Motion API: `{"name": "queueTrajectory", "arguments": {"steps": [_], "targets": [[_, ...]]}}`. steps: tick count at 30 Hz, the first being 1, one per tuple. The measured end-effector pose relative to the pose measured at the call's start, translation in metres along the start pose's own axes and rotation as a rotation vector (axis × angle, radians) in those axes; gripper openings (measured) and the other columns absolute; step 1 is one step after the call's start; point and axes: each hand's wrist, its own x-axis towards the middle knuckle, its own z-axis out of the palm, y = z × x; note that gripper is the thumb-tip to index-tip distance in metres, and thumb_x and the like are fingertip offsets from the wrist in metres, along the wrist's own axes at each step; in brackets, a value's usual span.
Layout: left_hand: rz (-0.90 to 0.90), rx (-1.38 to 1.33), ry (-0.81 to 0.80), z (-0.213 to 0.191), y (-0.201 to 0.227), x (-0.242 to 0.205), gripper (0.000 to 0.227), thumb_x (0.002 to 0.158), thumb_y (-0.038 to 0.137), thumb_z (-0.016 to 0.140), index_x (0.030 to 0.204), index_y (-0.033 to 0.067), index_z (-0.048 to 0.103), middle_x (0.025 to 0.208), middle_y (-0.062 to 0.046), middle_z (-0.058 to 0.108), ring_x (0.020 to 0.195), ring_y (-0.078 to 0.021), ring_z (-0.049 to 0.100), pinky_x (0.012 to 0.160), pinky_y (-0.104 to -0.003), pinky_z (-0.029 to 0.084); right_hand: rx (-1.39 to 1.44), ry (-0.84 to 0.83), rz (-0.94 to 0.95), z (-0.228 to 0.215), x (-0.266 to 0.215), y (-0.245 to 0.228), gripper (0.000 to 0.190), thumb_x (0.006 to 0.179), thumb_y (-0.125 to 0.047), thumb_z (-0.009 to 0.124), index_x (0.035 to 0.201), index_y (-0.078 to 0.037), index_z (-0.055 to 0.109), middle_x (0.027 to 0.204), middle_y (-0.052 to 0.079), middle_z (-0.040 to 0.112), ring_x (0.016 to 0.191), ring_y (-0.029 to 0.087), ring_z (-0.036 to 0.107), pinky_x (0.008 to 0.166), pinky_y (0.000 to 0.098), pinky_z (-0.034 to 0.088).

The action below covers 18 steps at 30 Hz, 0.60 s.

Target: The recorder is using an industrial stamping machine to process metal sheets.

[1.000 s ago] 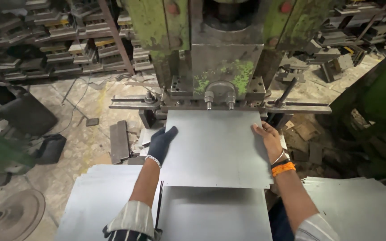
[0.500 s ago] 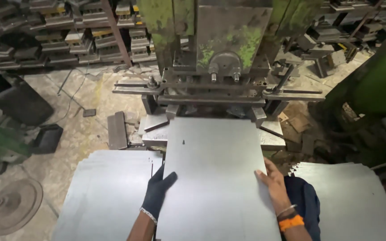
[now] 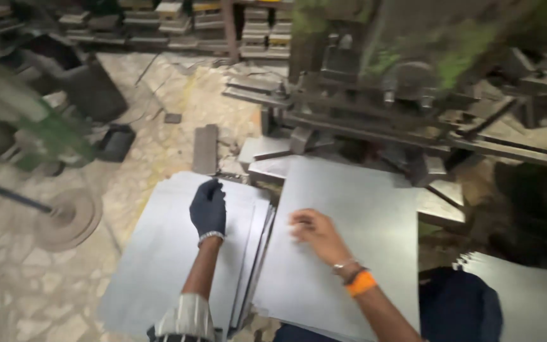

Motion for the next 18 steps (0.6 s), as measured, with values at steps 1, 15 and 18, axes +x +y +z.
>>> {"name": "queueTrajectory", "arguments": {"steps": [1,15,18], "targets": [[0.231,0.281,0.1,-0.015,-0.014,0.017,0.027,0.091,0.005,0.057,0.113,0.0091,0.073,0.1,-0.004,0.077,0.083,-0.0212,0.071,0.074,-0.033,0.056,0.282,-0.111,0.157,0.035,0.014,0.0,0.033,0.086,-0.005,0.067,0.119,-0.004,0.065,0.11,0.011,0.07,0.091,0.02,0.07,0.079,0.0321,0.062],[0.348,1.342,0.239,-0.184,-0.132,-0.009,0.075,0.094,0.048,0.054,0.146,-0.0057,0.052,0.155,-0.027,0.048,0.145,-0.0449,0.04,0.12,-0.063,0.021,0.322,0.213,1.075,0.231,0.017,0.054,0.059,0.074,-0.003,0.063,0.13,0.005,0.05,0.136,0.025,0.053,0.122,0.041,0.058,0.104,0.0532,0.05],[0.361,1.284,0.24,-0.192,-0.132,-0.003,0.073,0.094,0.047,0.056,0.144,-0.0063,0.052,0.154,-0.028,0.049,0.145,-0.0458,0.041,0.12,-0.063,0.02,0.402,0.258,1.114,0.227,0.017,0.033,0.047,0.071,0.0,0.064,0.117,0.01,0.063,0.13,0.025,0.061,0.115,0.041,0.062,0.1,0.0522,0.051]]}}
